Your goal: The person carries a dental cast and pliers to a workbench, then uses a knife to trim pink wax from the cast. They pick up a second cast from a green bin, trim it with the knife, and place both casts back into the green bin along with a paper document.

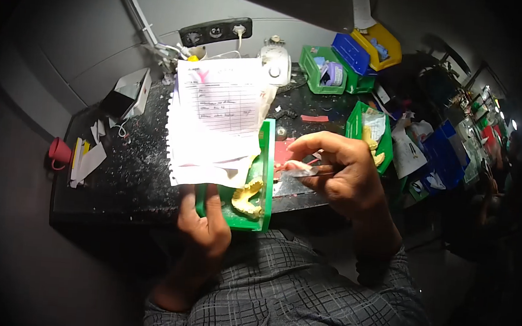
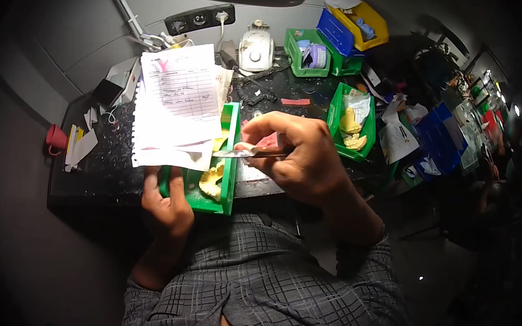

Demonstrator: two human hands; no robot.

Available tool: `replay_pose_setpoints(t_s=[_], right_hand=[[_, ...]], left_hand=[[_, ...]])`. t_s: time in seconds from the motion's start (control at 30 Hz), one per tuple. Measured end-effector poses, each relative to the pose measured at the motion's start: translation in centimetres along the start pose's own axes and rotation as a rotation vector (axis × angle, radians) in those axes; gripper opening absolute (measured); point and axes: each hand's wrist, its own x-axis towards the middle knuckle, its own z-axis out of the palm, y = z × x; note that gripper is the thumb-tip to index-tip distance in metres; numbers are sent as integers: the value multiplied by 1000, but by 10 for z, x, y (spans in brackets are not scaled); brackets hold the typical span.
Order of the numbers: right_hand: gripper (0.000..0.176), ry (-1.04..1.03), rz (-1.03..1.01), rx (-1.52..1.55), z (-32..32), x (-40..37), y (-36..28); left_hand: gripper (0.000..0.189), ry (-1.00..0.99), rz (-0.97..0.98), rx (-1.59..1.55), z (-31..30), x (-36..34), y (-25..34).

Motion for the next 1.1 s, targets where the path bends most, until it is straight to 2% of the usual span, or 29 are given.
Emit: replay_pose_setpoints(t_s=[0.07,0.1,0.13,0.2,0.27,0.3,0.37,0.4,0.43,0.47,0.53,0.57,0.67,0.73,0.83,0.93,1.0,1.03,1.07,1.1], right_hand=[[21,197,149,-170,-25,-10,-2],[21,348,175,-260,-36,-16,4],[23,555,137,-208,-48,-23,26],[33,763,184,-553,-83,-46,66],[55,781,402,-862,-102,-72,90],[54,742,466,-888,-107,-82,109],[53,708,536,-899,-105,-90,126],[47,690,507,-781,-101,-88,129],[44,673,476,-664,-98,-88,131],[44,680,476,-652,-99,-89,136],[45,757,324,-858,-100,-86,144],[42,788,249,-833,-97,-83,141],[44,882,214,-807,-94,-80,140],[44,881,65,-677,-84,-80,116],[41,744,-48,-611,-64,-78,76],[37,509,-201,-331,-16,-57,33],[32,356,-242,-258,25,-37,16],[20,266,-386,-305,46,-26,5],[10,80,-420,-349,59,-17,15],[8,36,-385,-2,84,-1,9]], left_hand=[[32,9,9,45,-3,5,10],[27,1,-37,103,-8,7,16],[23,-1,-82,162,-13,8,18],[27,49,-3,144,-26,7,4],[30,201,-51,117,-31,7,5],[29,184,-139,174,-41,6,13],[29,229,-100,144,-59,1,-5],[30,254,-110,128,-66,-1,-6],[32,275,-68,245,-77,-3,-15],[32,271,-57,250,-84,-3,-26],[31,352,-7,311,-96,-6,-42],[29,376,1,322,-95,-4,-46],[28,445,22,353,-94,0,-70],[31,387,-123,360,-95,-2,-77],[34,484,11,347,-84,-5,-91],[32,449,-65,420,-84,-7,-84],[37,459,27,383,-86,-8,-100],[44,348,-187,252,-91,-13,-89],[51,490,-141,491,-93,-19,-118],[51,366,11,601,-105,-22,-136]])
